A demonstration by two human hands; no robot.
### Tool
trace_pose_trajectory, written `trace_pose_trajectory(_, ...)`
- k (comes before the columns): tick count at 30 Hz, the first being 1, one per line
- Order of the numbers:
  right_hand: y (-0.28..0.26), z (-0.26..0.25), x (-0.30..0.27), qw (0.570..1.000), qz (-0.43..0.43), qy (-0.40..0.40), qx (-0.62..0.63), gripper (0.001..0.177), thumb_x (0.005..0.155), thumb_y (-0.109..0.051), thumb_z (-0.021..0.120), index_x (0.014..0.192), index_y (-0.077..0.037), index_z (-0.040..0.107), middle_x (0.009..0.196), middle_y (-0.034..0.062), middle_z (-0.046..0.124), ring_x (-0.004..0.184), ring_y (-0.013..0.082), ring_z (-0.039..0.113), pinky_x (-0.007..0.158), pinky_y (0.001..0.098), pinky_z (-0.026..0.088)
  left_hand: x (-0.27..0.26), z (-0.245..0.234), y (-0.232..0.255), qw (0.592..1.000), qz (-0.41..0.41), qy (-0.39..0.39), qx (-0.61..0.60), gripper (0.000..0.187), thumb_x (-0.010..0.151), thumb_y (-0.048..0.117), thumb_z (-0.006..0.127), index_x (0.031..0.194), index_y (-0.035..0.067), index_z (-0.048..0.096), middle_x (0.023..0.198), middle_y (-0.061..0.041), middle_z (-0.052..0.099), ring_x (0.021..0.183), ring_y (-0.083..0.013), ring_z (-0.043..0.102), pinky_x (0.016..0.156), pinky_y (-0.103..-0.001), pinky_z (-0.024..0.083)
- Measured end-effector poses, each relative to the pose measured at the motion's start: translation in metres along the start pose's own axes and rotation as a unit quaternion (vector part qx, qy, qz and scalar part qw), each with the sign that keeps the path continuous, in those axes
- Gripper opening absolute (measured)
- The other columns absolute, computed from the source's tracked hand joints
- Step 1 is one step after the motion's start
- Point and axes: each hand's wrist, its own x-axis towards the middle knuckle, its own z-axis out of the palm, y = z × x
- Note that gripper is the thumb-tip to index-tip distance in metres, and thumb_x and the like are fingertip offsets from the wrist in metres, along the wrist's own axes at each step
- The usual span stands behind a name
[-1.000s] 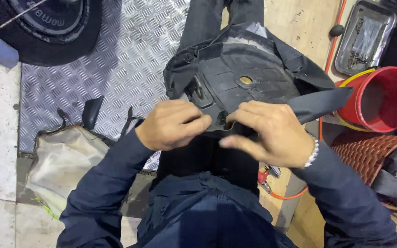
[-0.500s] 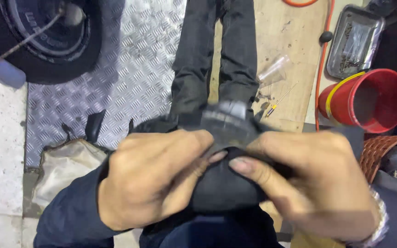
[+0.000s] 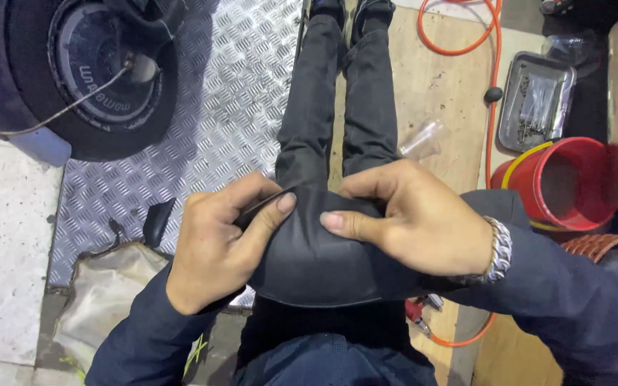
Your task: Stapling a new vinyl cover onto a motorcycle seat base using a pneumatic stapler.
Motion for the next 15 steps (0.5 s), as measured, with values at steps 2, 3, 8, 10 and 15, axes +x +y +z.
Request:
trace_pose_trajectory(2,-0.003,0.007,0.001,0.999,0.019,0.015,-0.036,0.013,0.087,-0.007,0.076,0.078,0.002,0.078,0.062,-0.0002,0.068,0.048,0.0047,0.046,0.04,0.0215,0.04,-0.004,-0.001,-0.002,1.0,-0.024,-0.009,0.01,0.008,0.087,0.005,0.07,0.08,0.002,0.069,0.055,-0.002,0.062,0.04,-0.0092,0.041,0.039,-0.025,0.032)
trace_pose_trajectory(3,-0.005,0.01,0.002,0.996,0.031,0.029,-0.076,0.013,0.086,-0.007,0.077,0.076,0.001,0.08,0.06,-0.001,0.068,0.045,0.0049,0.044,0.039,0.0219,0.038,-0.008,-0.001,-0.003,0.999,-0.044,-0.013,0.024,0.01,0.087,0.007,0.069,0.078,0.002,0.069,0.053,-0.002,0.061,0.038,-0.0099,0.039,0.038,-0.026,0.031)
trace_pose_trajectory(8,-0.007,0.025,0.013,0.984,0.084,0.017,-0.154,0.014,0.085,-0.01,0.078,0.075,-0.002,0.082,0.053,-0.0004,0.064,0.04,0.0076,0.04,0.038,0.0253,0.033,-0.005,-0.012,-0.034,0.982,-0.099,-0.15,0.059,0.013,0.082,0.015,0.072,0.074,0.005,0.071,0.054,-0.002,0.062,0.043,-0.0155,0.048,0.044,-0.03,0.041)
trace_pose_trajectory(10,-0.004,0.033,0.018,0.985,0.078,0.012,-0.156,0.014,0.086,-0.01,0.077,0.076,-0.001,0.082,0.052,-0.0004,0.062,0.04,0.0076,0.039,0.037,0.0254,0.031,-0.005,-0.021,-0.034,0.972,-0.11,-0.202,0.059,0.017,0.083,0.015,0.071,0.068,0.006,0.07,0.053,0.001,0.062,0.043,-0.0133,0.049,0.045,-0.029,0.04)
trace_pose_trajectory(15,0.0,0.049,0.035,0.958,0.063,-0.039,-0.276,0.015,0.085,-0.021,0.075,0.079,-0.008,0.078,0.057,-0.0009,0.067,0.048,0.013,0.049,0.053,0.0291,0.047,-0.035,-0.026,0.017,0.965,0.16,0.077,0.194,0.027,0.075,-0.005,0.069,0.102,-0.001,0.065,0.102,-0.014,0.064,0.089,-0.0328,0.058,0.087,-0.041,0.045)
